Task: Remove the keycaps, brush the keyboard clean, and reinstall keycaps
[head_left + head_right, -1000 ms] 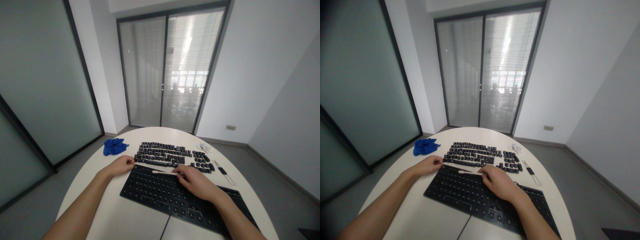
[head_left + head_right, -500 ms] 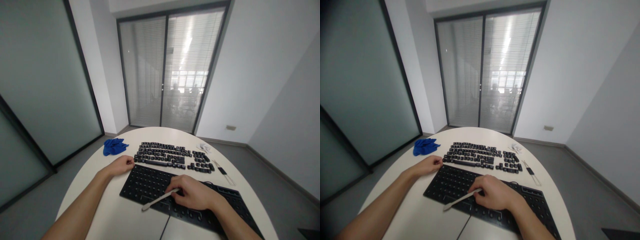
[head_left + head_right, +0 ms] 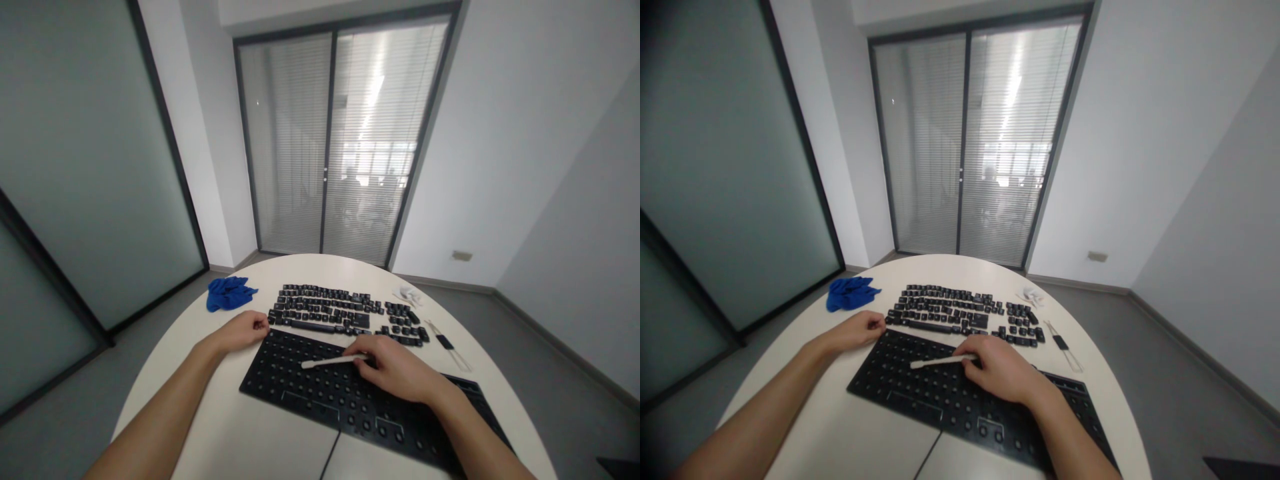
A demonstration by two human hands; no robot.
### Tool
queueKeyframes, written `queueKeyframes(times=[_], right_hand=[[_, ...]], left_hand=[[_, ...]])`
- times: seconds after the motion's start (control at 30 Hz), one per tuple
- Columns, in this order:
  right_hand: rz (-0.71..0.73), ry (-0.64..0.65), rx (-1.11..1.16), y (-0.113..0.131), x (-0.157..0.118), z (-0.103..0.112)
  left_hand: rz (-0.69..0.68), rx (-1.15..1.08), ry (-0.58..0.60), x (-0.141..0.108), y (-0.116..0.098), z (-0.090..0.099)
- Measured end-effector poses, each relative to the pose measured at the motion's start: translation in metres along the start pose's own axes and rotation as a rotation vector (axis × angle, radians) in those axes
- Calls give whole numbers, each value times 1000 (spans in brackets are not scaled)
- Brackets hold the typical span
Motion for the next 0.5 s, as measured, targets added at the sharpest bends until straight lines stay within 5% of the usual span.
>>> queueKeyframes(times=[0.5], right_hand=[[-43,-52,-32,-2,0,2]], left_hand=[[17,1,1,1,4,-2]])
Point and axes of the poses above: each hand's wrist, its own x-axis towards the middle knuckle, its own z-axis out of the back of the hand, y = z × x, the point moved 3 cm from there along x, towards the middle knuckle, and after that the axes turned 10 degrees about -z, right-handed, at the moved point
